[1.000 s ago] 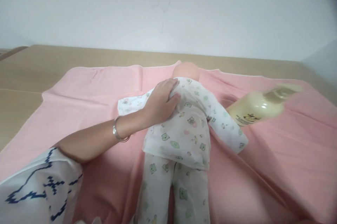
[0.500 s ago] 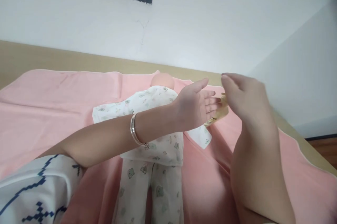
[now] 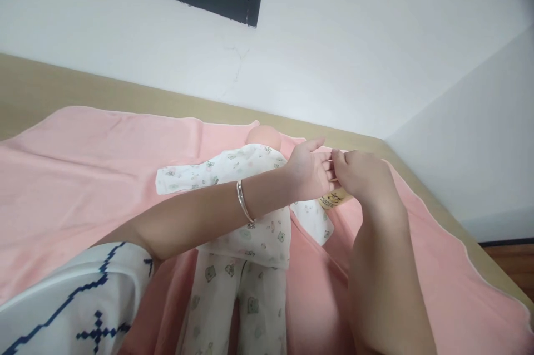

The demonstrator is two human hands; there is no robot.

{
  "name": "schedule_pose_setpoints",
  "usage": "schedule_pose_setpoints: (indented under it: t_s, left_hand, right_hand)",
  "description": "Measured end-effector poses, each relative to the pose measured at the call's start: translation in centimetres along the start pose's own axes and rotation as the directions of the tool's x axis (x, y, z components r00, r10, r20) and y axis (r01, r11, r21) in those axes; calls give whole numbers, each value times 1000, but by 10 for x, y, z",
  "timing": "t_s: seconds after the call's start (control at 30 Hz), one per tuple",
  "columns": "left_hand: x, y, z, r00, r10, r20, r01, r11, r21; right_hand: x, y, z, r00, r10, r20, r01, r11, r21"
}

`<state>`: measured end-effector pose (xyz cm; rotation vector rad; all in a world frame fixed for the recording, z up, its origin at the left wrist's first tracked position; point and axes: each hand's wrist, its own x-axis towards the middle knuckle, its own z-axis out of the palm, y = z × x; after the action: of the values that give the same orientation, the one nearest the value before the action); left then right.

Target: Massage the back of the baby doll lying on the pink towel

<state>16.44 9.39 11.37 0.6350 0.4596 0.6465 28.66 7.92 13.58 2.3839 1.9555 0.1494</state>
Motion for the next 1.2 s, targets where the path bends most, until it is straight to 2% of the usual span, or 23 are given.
schedule_pose_setpoints:
  t_s: [0.1,0.17,0.3,0.47,0.63,0.73,0.83,0.97,1.03,1.13,1.2]
  left_hand:
    - [-1,1,2,999,-11,-31,6,989,-149]
    - [-8,3,3,999,-13,-45,5,985,-172]
    - [-41,9,4,994,-10,-111,3,998,-59]
    - [-91,23,1,997,-29,-67,34,997,74]
    - [-124,46,-8,995,87,-48,-82,993,86]
    - [-134,59,-14,982,186,-45,-181,978,102]
    - [-139,68,-20,959,277,-65,-267,956,122]
    - [-141,76,-26,897,435,-82,-423,897,129]
    - [-142,77,-25,880,467,-82,-455,880,138]
    - [-140,73,-18,895,429,-120,-412,900,143]
    - [-137,62,-12,914,360,-186,-343,932,119]
  right_hand:
    - [4,-1,-4,996,74,50,-78,994,75]
    - [6,0,-7,990,106,92,-119,983,141]
    - [8,-2,-17,972,152,177,-180,971,158]
    - [6,-11,-27,941,234,243,-276,949,154]
    - [3,-12,-27,931,267,250,-317,930,185]
    - [2,-11,-27,922,275,274,-341,911,232]
    - [4,-10,-26,910,303,283,-367,907,208]
    - [3,-4,-23,912,327,246,-370,917,152]
    - [-3,-1,-23,916,332,227,-363,925,114]
    - [-21,-5,-27,956,251,155,-260,965,40]
    - [-38,-18,-30,993,112,27,-114,990,80]
